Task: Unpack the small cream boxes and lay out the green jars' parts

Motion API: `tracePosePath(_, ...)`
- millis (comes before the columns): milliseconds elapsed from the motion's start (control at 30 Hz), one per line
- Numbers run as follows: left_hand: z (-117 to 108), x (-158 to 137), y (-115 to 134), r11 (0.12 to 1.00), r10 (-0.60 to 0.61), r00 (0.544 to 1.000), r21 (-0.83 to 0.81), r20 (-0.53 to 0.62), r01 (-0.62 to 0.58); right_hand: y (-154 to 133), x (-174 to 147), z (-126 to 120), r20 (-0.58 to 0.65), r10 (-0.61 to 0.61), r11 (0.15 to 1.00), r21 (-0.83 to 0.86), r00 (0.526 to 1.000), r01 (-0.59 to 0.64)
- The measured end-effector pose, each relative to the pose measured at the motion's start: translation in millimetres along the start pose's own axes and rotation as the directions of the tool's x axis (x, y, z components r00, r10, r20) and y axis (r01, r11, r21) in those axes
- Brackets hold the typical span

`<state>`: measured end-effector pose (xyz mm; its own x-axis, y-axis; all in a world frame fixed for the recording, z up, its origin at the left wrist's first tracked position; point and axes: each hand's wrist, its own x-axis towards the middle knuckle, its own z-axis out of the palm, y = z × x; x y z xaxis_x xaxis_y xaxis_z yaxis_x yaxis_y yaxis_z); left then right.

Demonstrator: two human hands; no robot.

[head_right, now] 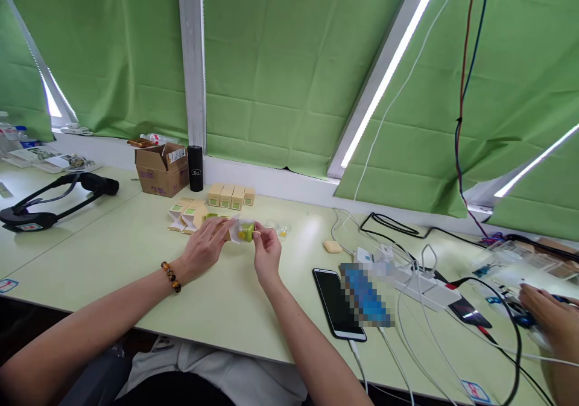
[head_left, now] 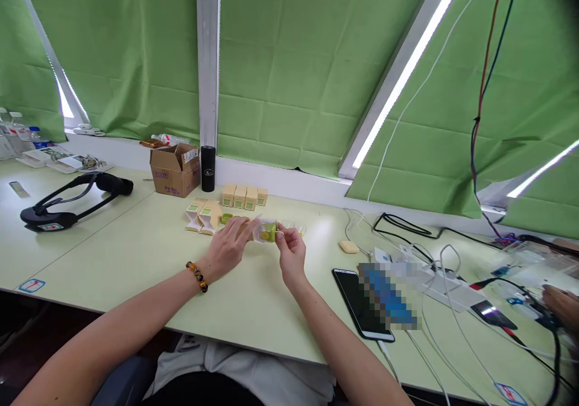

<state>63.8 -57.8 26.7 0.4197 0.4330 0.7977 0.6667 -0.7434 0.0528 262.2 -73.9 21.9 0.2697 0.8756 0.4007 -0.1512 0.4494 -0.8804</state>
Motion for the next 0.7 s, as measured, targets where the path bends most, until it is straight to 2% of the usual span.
tracePosePath(100,-2,3,-9,0.999,-0.036,0.998,0.007,-0.048,0.036,-1,3,-3,-0.032,0.088,0.994,0.071,0.996,-0.085)
tracePosePath(200,-6,5,-14,0.995,-0.092,0.99,-0.036,-0.106,0.088,-1,5,-7,-0.045,0.084,0.995,0.052,0.995,-0.082)
tracePosePath(300,-6,6,-19,0.98,-0.149,0.973,-0.16,-0.176,0.121,2,9,-11,0.006,0.022,0.998,-0.067,1.0,-0.021)
tracePosePath(400,0,3,-22,0.923,-0.227,0.959,-0.353,-0.172,0.155,9,12,-16,0.124,0.012,0.972,-0.235,0.992,0.018)
tracePosePath(500,8,1,-23,0.775,-0.335,0.939,-0.591,-0.082,0.225,16,11,-18,0.23,0.03,0.92,-0.387,0.973,0.063)
tracePosePath(600,14,1,-22,0.535,-0.402,0.915,-0.798,0.046,0.275,21,9,-18,0.296,0.056,0.865,-0.491,0.953,0.101)
tracePosePath(700,15,4,-22,0.296,-0.427,0.888,-0.901,0.173,0.318,20,6,-18,0.335,0.078,0.827,-0.547,0.939,0.127)
